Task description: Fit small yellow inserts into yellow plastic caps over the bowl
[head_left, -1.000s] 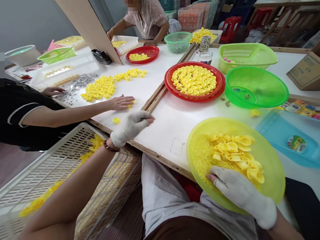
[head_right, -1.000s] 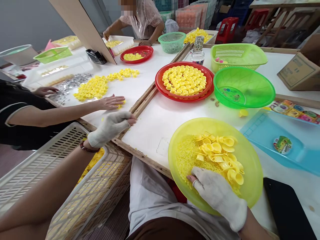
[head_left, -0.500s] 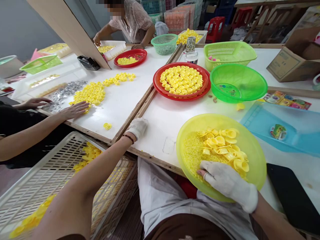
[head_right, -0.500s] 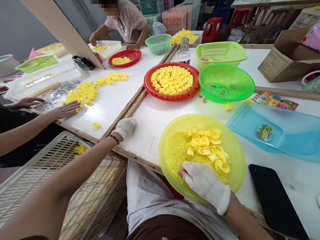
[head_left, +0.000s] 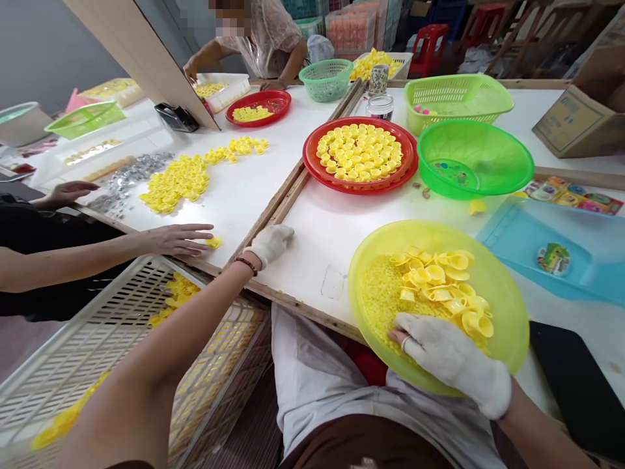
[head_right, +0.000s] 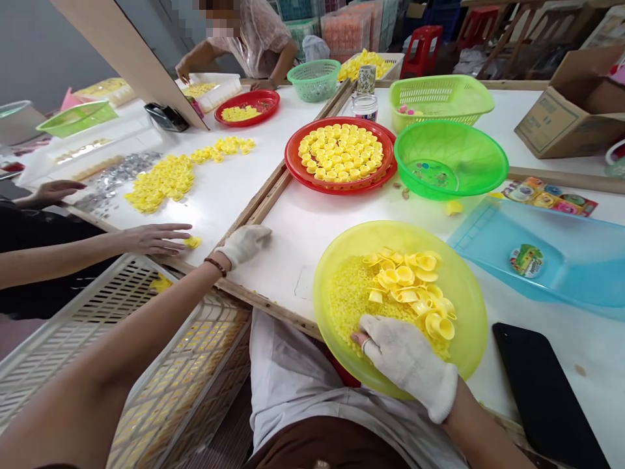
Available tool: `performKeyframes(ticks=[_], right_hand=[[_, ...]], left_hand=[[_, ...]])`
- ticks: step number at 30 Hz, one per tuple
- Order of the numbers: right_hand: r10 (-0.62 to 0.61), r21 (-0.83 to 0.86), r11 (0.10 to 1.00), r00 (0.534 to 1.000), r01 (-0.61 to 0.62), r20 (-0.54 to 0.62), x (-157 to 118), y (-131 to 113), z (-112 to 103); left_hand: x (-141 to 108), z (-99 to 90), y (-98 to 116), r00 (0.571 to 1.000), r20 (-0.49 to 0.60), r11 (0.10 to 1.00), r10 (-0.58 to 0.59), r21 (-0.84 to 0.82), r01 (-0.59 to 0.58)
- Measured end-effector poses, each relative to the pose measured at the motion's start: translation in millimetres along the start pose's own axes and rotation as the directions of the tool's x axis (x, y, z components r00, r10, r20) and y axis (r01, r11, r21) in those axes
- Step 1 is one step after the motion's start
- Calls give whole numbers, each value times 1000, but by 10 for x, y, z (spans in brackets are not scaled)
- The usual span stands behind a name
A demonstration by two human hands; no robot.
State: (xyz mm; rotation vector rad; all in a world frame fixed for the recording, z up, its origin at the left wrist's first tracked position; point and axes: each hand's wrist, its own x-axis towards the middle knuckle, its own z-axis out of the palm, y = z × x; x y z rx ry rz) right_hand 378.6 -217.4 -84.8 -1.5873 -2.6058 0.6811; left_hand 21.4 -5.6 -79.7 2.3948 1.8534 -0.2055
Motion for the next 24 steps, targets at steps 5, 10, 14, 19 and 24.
performKeyframes(ticks=[5,10,14,19,24], right_hand=[[14,2,1000,1000,-14,2,-10,19,39],[18,11,1000,1000,-18,17,-6,-9,-11],[3,13,1000,1000,-3,-4,-7,-21,-39],[-59,-47,997,998,58,-18,-31,20,-2],[-44,-20,999,999,45,1,-22,39,-6]], left_hand=[[-220,59,327,996,-34,989,83,-123,-87],[-294,-263,646,977,-131,918,170,-339,-205],[-277,-598,598,945,-198,785,259,-527,-326],[-327,-461,243,986,166,994,-8,111,-11],[-555,31,174,957,225,948,-185,299,113]])
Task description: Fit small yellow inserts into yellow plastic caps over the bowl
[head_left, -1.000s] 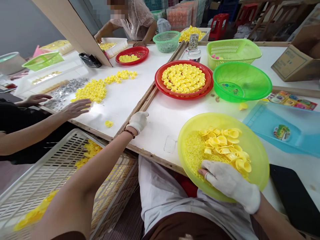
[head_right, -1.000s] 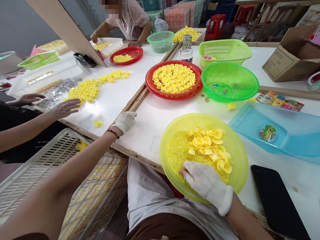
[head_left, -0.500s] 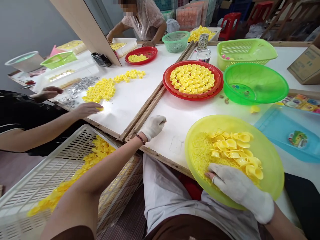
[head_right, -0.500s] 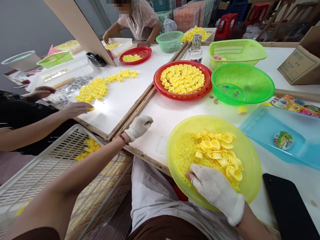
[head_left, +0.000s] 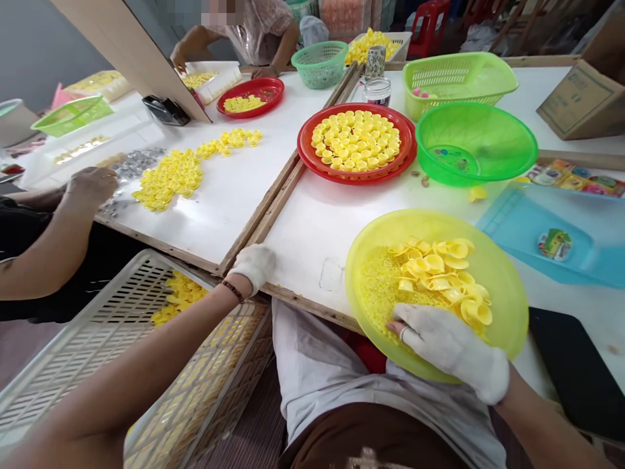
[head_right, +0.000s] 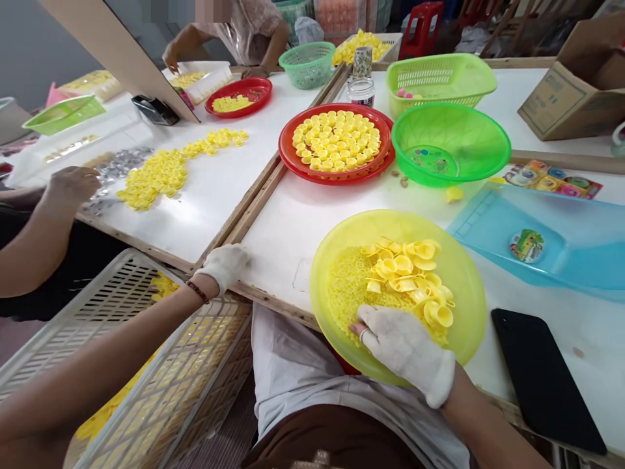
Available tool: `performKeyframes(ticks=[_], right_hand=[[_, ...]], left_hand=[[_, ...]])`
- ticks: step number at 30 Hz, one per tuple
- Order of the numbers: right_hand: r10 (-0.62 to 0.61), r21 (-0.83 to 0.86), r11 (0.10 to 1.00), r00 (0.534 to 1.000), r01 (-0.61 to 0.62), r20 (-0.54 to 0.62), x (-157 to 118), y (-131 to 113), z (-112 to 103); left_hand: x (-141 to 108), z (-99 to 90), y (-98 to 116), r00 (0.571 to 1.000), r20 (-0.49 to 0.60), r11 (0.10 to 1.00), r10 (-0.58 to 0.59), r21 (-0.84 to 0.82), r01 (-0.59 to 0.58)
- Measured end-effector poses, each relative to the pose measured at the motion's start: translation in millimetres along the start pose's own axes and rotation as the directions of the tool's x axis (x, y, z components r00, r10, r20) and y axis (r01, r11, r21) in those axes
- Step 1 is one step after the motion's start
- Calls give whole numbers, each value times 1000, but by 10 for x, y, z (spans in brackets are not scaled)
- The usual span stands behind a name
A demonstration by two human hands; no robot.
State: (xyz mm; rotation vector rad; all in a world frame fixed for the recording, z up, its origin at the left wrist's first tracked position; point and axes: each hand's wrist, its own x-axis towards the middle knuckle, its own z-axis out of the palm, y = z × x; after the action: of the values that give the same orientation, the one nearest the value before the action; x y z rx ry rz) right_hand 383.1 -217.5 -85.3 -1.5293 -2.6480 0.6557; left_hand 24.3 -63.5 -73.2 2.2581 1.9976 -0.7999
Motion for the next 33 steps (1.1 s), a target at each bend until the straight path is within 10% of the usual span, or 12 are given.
performKeyframes(ticks=[23,33], right_hand=[[-32,31,999,999,33,-28,-12,28,-21],[-18,44,999,998,20,-55,-17,41,16]], left_hand=[[66,-91,-487,996,-46,996,-78,-44,76],[116,164,-425,990,-67,989,123,86,-117]])
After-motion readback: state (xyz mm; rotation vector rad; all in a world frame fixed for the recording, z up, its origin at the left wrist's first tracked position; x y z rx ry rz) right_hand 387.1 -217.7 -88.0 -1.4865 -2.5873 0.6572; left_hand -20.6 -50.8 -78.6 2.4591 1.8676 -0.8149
